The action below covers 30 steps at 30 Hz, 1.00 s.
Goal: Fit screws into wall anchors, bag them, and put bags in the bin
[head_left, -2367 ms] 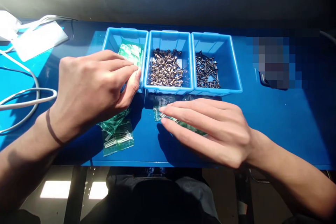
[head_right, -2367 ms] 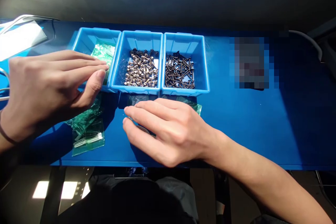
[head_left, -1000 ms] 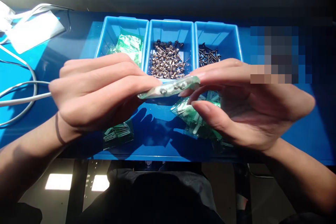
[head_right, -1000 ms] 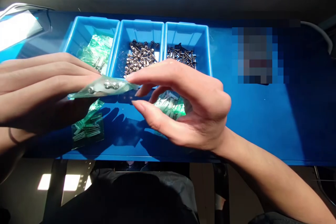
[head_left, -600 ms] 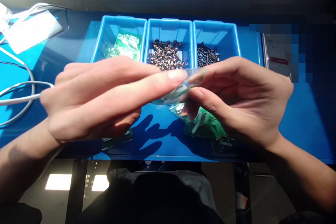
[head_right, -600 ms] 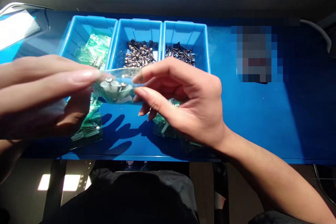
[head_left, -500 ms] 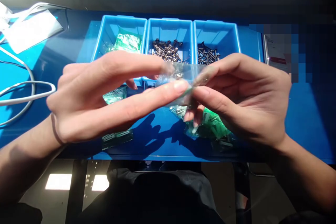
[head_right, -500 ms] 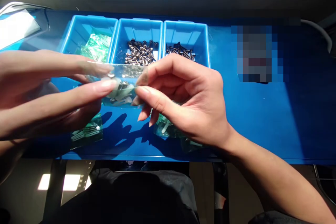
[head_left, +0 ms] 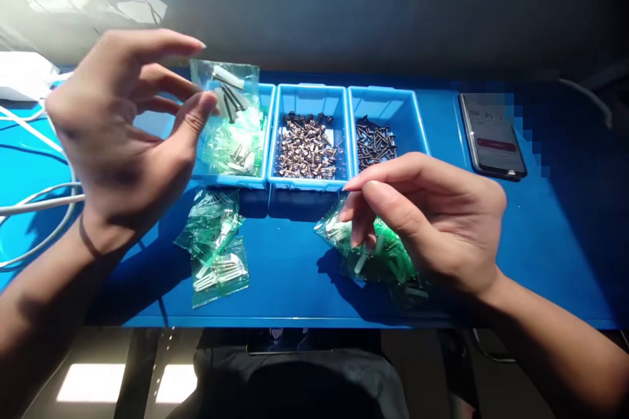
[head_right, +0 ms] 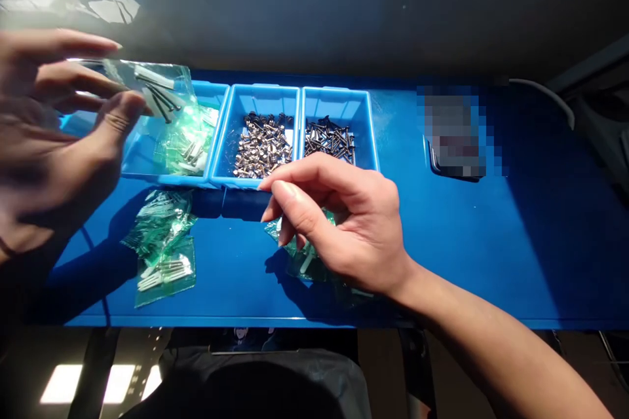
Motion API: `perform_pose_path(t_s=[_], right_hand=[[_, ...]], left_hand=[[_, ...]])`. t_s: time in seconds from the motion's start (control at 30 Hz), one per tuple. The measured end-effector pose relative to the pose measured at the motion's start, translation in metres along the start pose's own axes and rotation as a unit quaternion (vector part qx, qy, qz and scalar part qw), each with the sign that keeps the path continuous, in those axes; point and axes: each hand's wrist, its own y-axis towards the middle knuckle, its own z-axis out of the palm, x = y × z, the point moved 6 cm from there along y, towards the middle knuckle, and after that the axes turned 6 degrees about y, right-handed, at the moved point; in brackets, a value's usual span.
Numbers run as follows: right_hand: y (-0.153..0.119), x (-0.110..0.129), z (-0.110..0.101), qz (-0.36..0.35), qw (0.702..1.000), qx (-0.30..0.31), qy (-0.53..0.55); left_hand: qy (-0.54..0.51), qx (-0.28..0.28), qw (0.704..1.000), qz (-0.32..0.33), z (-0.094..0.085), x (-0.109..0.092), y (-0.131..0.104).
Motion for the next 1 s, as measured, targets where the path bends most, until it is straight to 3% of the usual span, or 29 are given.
perform_pose_path(t_s=[0.1,0.17,0.3,0.37,0.53,0.67,0.73,1.0], right_hand=[[0.001,0.002,0.0,-0.012,1.0,0.012,-0.011],[0.0,0.004,0.001,-0.026,0.999,0.02,-0.031],[-0.001,0.009,0.002,-0.062,0.993,0.022,-0.094],[-0.002,0.012,0.003,-0.09,0.984,0.035,-0.148],[-0.011,0.015,0.017,-0.218,0.905,0.133,-0.339],[-0.019,0.011,0.031,-0.325,0.829,0.215,-0.402],[-0.02,0.007,0.035,-0.34,0.805,0.242,-0.421],[-0.029,0.017,0.035,-0.392,0.742,0.224,-0.495]], left_hand=[[-0.029,0.04,0.995,-0.081,0.015,0.019,0.008],[-0.011,0.066,0.994,-0.091,0.021,0.024,0.009],[0.041,0.054,0.997,-0.021,0.017,0.014,0.007],[0.038,0.088,0.995,0.034,0.018,0.003,0.003],[0.048,0.16,0.982,0.087,0.028,-0.008,-0.007],[0.061,0.177,0.98,0.073,0.036,-0.005,-0.01],[0.065,0.18,0.979,0.065,0.037,-0.004,-0.01],[0.08,0.215,0.972,0.058,0.04,-0.006,-0.007]])
